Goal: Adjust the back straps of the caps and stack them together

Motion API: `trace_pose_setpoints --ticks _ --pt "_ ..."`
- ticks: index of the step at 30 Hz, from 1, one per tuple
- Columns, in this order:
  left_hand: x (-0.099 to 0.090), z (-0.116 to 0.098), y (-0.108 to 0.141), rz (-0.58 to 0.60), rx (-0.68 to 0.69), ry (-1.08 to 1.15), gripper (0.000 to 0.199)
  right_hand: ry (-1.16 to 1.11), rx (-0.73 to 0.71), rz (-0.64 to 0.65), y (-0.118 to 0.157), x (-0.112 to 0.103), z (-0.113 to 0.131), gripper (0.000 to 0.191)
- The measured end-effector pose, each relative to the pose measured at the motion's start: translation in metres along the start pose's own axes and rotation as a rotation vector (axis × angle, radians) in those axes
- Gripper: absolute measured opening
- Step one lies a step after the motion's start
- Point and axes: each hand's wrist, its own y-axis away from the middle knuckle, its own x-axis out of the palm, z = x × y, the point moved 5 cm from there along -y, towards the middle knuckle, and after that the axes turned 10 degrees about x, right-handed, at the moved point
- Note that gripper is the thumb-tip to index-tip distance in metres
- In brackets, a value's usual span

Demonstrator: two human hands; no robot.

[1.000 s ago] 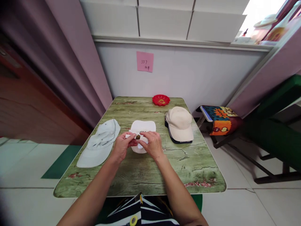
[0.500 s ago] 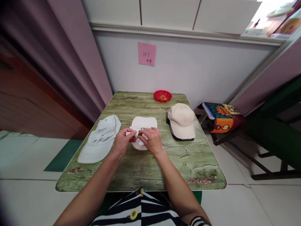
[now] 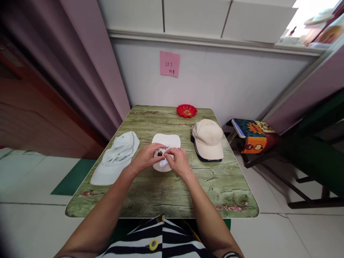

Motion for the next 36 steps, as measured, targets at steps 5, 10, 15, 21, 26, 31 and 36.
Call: trace_pose_setpoints --ticks 5,10,15,21,26,31,36 --pt "0.010 0.006 -0.002 0.049 -0.055 -0.097 0.015 0.025 0.013 -0.019 0.003 0.000 -0.001 0.016" --pt "0.002 0.007 0.001 0.040 -0.086 -0.057 0.018 0.047 0.000 -0.031 0.005 0.000 0.000 0.016" --pt "-0.003 0.013 0.002 0.044 -0.098 0.132 0.023 0.058 -0.007 -0.038 0.007 -0.001 0.003 0.014" --pt "-0.005 0.016 0.003 0.016 -0.130 0.253 0.024 0.057 0.008 -0.031 0.007 -0.002 0.000 0.014" --pt "-0.004 0.016 0.002 0.098 -0.128 0.243 0.024 0.055 0.010 -0.029 0.007 -0.003 0.000 0.015" --pt "-0.005 0.018 0.001 0.116 -0.139 0.295 0.026 0.063 0.001 -0.031 0.007 -0.002 -0.001 0.016" --pt "-0.004 0.022 0.002 0.131 -0.165 0.302 0.026 0.053 0.013 -0.021 0.007 -0.002 -0.002 0.016"
